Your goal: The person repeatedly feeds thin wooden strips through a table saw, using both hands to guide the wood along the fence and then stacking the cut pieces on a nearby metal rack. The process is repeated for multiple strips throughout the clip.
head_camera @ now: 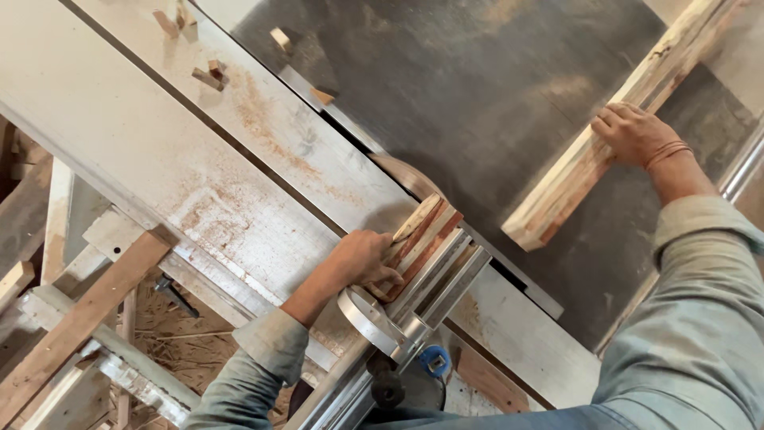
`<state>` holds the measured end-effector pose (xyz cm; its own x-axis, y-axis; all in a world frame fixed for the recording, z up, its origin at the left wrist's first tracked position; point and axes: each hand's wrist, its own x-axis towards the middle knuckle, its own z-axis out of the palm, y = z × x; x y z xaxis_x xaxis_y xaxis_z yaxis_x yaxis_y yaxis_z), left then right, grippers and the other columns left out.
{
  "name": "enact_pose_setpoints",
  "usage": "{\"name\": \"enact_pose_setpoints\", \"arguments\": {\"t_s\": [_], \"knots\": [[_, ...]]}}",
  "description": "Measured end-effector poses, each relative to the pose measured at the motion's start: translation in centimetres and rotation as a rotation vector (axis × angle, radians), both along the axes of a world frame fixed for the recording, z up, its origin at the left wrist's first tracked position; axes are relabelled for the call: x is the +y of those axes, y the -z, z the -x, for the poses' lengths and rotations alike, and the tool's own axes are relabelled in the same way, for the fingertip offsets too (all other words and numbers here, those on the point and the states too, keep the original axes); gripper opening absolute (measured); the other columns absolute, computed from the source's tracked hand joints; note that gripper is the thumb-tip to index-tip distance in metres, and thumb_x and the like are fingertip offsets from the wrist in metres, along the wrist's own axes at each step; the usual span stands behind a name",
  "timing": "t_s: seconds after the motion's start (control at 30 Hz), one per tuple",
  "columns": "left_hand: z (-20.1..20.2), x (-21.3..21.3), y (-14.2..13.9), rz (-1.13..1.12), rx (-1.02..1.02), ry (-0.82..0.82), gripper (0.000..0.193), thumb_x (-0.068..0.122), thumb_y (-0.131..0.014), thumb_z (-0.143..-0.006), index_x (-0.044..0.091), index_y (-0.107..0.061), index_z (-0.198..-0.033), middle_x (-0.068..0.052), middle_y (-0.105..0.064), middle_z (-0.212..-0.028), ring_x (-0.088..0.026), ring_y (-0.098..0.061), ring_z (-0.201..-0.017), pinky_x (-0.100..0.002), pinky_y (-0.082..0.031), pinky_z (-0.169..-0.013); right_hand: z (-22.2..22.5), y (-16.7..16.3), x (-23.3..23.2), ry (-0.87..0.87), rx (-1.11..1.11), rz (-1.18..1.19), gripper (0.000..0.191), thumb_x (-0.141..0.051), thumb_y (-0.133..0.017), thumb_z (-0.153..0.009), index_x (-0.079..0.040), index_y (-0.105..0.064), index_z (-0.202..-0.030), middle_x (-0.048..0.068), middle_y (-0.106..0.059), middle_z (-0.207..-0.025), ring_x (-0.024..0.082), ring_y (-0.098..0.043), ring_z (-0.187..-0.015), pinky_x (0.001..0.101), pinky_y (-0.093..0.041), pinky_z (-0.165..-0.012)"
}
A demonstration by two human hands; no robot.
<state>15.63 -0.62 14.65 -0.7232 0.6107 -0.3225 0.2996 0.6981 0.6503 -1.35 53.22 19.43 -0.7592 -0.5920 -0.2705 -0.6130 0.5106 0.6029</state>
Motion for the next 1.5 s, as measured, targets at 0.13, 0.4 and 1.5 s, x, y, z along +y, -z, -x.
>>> {"name": "enact_pose_setpoints", "arguments": {"t_s": [0.13,0.4,1.5], "knots": [[0.1,0.3,-0.3,0.015,-0.016,0.009,0.067,0.056,-0.092,-0.061,0.001,-0.068,-0.091,-0.021,-0.072,-0.083,-0.041,-0.070,-0.084,-0.049,-0.055,-0.079,-1.7,-0.3,0.3,-0.044,-0.024,-0.017,0.040,-0.024,-0.067,-0.086,-0.011,-0.065,-0.124,0.005,-0.067,-0.136,0.021,-0.059,-0.138,0.0334,-0.044,-0.124],[0.4,0.8,-1.2,0.098,-0.077,0.037,0.072,0.062,-0.090,-0.063,0.002,-0.067,-0.095,-0.019,-0.073,-0.089,-0.038,-0.072,-0.087,-0.047,-0.057,-0.082,-4.0,-2.1,-5.9,0.006,0.382,0.144,0.046,-0.020,-0.063,-0.089,-0.007,-0.065,-0.133,0.010,-0.068,-0.140,0.024,-0.063,-0.132,0.0372,-0.050,-0.115],[-7.8,-5.3,-4.9,-0.787,-0.402,-0.173,0.088,0.068,-0.017,-0.101,0.004,-0.063,-0.141,-0.018,-0.057,-0.153,-0.036,-0.053,-0.141,-0.049,-0.041,-0.111,-26.1,-5.5,-13.9,0.695,0.808,2.555,0.075,-0.007,-0.095,-0.086,-0.007,-0.041,-0.139,0.010,-0.058,-0.133,0.025,-0.064,-0.123,0.0427,-0.057,-0.113]]}}
